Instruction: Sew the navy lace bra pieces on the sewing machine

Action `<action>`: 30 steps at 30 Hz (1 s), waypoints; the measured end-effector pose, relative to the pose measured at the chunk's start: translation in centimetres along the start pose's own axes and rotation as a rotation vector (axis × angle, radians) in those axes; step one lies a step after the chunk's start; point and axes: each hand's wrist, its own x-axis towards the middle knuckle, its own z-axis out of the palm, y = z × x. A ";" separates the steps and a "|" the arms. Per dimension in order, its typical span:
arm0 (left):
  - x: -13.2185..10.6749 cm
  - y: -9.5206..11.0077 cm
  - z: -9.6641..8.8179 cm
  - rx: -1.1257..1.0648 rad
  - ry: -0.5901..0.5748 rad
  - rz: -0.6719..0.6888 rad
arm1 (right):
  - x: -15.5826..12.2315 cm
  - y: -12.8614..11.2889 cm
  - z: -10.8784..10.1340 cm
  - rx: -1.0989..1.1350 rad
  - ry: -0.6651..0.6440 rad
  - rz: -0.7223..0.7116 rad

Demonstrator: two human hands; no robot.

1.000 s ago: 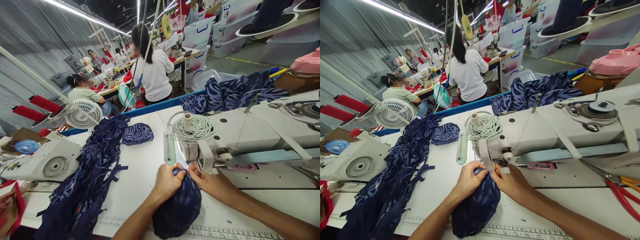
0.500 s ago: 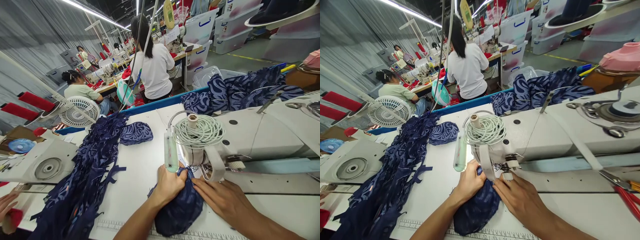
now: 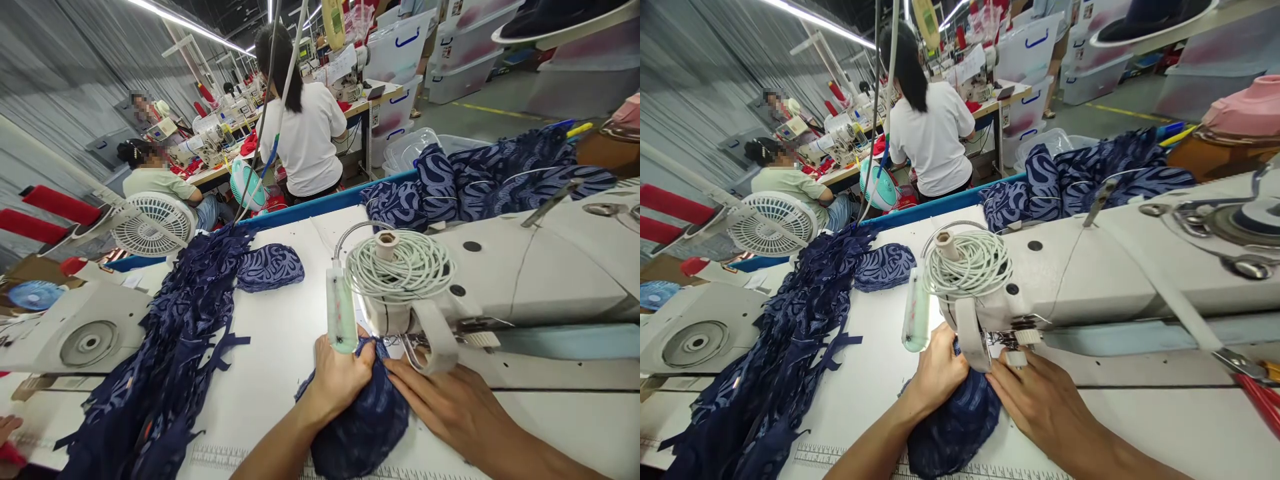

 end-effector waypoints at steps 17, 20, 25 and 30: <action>0.7 -0.1 -0.1 0.041 -0.001 0.015 | 0.0 0.3 0.2 -0.046 -0.042 0.000; 1.2 -0.2 0.0 0.033 0.001 -0.006 | -0.1 0.6 0.5 0.013 -0.012 0.079; 1.7 -0.7 0.4 0.089 0.055 -0.074 | 0.2 1.4 0.9 0.047 -0.030 0.026; 0.6 -1.0 1.2 0.186 0.128 -0.126 | 0.6 0.3 0.6 0.076 0.026 0.013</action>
